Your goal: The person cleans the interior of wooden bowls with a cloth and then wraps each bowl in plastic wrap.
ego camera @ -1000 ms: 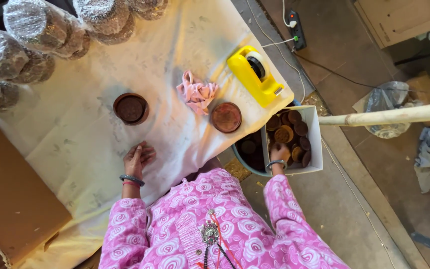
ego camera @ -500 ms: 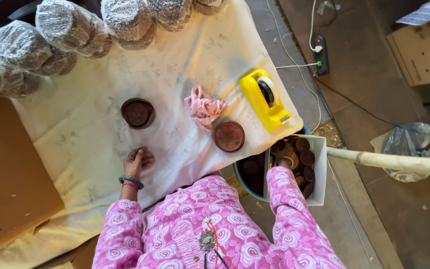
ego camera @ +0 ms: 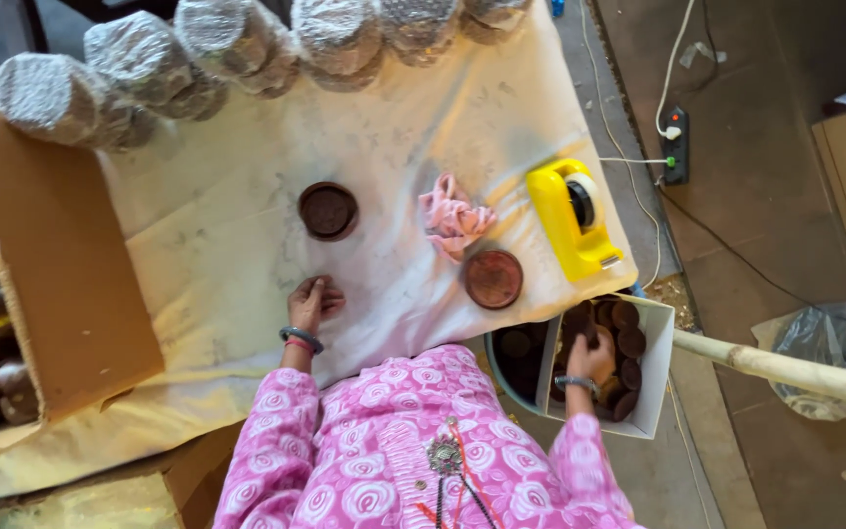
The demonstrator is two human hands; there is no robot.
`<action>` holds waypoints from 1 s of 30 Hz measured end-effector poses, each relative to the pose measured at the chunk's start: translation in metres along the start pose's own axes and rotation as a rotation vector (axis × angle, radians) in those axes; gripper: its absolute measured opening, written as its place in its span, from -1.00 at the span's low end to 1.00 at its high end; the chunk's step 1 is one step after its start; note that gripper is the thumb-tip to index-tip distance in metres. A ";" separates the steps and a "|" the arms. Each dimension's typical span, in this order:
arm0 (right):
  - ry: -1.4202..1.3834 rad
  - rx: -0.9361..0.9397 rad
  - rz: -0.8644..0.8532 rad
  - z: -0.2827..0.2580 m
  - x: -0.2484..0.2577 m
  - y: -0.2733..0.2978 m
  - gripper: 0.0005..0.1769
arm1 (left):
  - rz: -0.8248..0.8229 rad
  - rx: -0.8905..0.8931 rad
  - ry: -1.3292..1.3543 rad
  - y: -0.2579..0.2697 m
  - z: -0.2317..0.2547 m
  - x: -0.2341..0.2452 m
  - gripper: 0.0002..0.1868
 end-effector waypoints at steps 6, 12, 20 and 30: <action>-0.618 -0.029 -0.078 -0.138 0.066 0.029 -0.72 | -0.026 0.002 -0.016 0.004 -0.002 -0.014 -0.64; -0.940 -0.039 -0.892 -0.347 -0.029 0.111 -0.67 | -0.568 0.200 0.216 0.103 0.070 -0.108 -0.19; -0.011 1.166 -0.565 -0.492 -0.060 0.071 -0.03 | -0.857 0.182 0.889 0.130 0.148 -0.086 -0.18; -0.364 0.901 -0.469 -0.472 -0.064 0.044 -0.57 | -0.693 0.038 1.047 0.111 0.177 -0.050 -0.22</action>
Point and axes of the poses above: each hand's wrist, its own y-axis away from the middle knuckle, its own x-axis out of the back of the hand, z = x × y, the point moved 10 cm from there along -y, towards the middle knuckle, and after that the axes turned 5 degrees about z, right-handed, at the moved point
